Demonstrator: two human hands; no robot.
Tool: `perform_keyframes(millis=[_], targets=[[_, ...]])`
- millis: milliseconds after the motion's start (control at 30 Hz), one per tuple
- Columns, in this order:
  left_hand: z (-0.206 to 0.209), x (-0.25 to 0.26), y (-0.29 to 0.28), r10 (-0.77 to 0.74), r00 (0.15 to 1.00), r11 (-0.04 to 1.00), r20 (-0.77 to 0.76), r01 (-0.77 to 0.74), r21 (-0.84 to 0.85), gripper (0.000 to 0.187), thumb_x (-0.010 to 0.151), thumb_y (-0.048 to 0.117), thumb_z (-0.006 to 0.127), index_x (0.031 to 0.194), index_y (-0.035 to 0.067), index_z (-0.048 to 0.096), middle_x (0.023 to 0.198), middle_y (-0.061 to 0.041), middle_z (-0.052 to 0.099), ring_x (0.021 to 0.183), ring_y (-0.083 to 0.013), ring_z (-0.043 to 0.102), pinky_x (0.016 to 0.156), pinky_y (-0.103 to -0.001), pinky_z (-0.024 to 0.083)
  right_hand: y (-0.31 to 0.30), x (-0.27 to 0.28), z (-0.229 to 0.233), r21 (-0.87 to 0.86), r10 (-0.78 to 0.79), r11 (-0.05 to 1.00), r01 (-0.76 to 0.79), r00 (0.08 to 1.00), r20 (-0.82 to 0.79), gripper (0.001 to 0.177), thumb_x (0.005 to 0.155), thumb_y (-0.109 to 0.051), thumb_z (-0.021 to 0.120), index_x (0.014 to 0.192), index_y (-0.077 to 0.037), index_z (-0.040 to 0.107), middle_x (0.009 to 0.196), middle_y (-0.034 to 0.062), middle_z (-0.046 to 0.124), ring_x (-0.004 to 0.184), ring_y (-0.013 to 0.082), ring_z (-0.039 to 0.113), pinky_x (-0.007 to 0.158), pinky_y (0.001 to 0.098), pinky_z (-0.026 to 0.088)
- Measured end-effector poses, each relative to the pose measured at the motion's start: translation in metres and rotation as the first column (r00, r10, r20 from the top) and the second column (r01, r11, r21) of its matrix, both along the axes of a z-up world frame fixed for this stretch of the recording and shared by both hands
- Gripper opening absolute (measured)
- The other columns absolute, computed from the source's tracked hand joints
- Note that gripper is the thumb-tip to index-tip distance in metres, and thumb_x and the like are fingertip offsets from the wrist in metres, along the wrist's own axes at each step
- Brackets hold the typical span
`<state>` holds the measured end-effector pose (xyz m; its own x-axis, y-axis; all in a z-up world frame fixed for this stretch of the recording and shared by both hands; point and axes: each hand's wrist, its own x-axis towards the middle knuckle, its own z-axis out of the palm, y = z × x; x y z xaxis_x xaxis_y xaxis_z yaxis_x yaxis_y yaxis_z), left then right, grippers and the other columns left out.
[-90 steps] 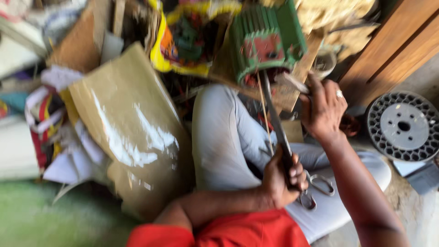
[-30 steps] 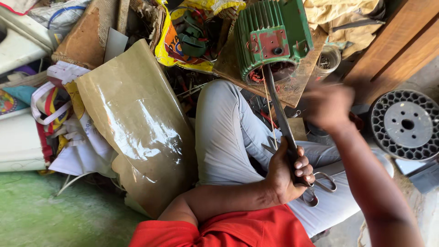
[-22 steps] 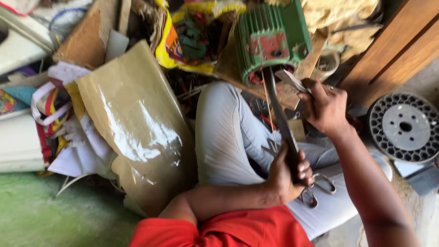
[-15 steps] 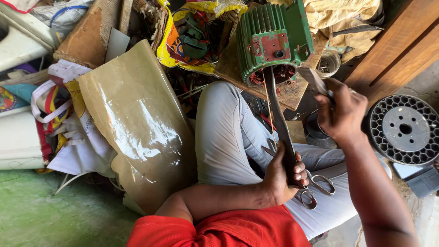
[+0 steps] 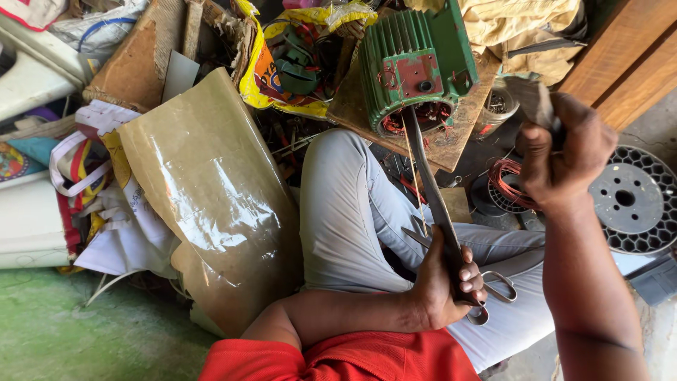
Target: The person is repairing a green electric motor by hand. They use a wooden stick to adjust copper windings, cut a piece of cardboard with scissors, and use pliers and a hammer to secure the components.
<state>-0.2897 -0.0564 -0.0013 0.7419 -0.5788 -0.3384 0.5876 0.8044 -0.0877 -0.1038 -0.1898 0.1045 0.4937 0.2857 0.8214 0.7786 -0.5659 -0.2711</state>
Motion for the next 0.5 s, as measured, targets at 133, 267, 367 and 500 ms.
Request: perform_keyframes(millis=[133,267,367,500], targets=[[-0.009,0.006,-0.002,0.014,1.000,0.999,0.021,-0.013,-0.049,0.073,0.102,0.087,0.040,0.084,0.018,0.057,0.061,0.005,0.042,0.057,-0.0105,0.042,0.063,-0.029,0.039,-0.009,0.009,-0.028,0.081,0.019,0.997,-0.019,1.000,-0.001,0.035,0.113,-0.030,0.062,0.122,0.004,0.061,0.084,0.0094,0.063,0.067,0.0188,0.061,0.063,0.0322,0.047],[-0.014,0.003,0.001,0.014,0.999,0.999,0.031,-0.013,-0.040,0.072,0.103,0.085,0.040,0.084,0.018,0.057,0.061,0.005,0.041,0.055,-0.0105,0.040,0.061,-0.028,0.038,-0.002,0.025,-0.095,-0.093,-0.118,0.990,0.105,0.982,-0.146,0.043,0.097,-0.052,0.068,0.099,-0.009,0.070,0.080,0.0074,0.070,0.072,0.0218,0.063,0.071,0.0374,0.044],[-0.010,0.002,0.001,0.019,0.999,1.000,0.035,-0.019,-0.009,0.071,0.103,0.084,0.040,0.081,0.019,0.056,0.060,0.004,0.041,0.053,-0.0113,0.039,0.060,-0.029,0.037,0.018,0.020,-0.107,-0.914,-0.351,0.406,0.002,0.924,-0.154,0.036,0.091,-0.048,0.071,0.099,-0.013,0.071,0.086,0.0093,0.073,0.077,0.0268,0.066,0.072,0.0404,0.046],[-0.002,0.007,0.000,0.008,0.999,0.998,0.046,-0.005,-0.058,0.070,0.105,0.083,0.039,0.083,0.019,0.055,0.063,0.004,0.042,0.057,-0.0111,0.040,0.061,-0.029,0.037,0.010,-0.005,-0.058,-0.341,-0.043,0.940,-0.015,0.986,-0.160,0.028,0.100,-0.014,0.073,0.124,-0.004,0.063,0.099,0.0160,0.071,0.079,0.0359,0.067,0.069,0.0422,0.052]])
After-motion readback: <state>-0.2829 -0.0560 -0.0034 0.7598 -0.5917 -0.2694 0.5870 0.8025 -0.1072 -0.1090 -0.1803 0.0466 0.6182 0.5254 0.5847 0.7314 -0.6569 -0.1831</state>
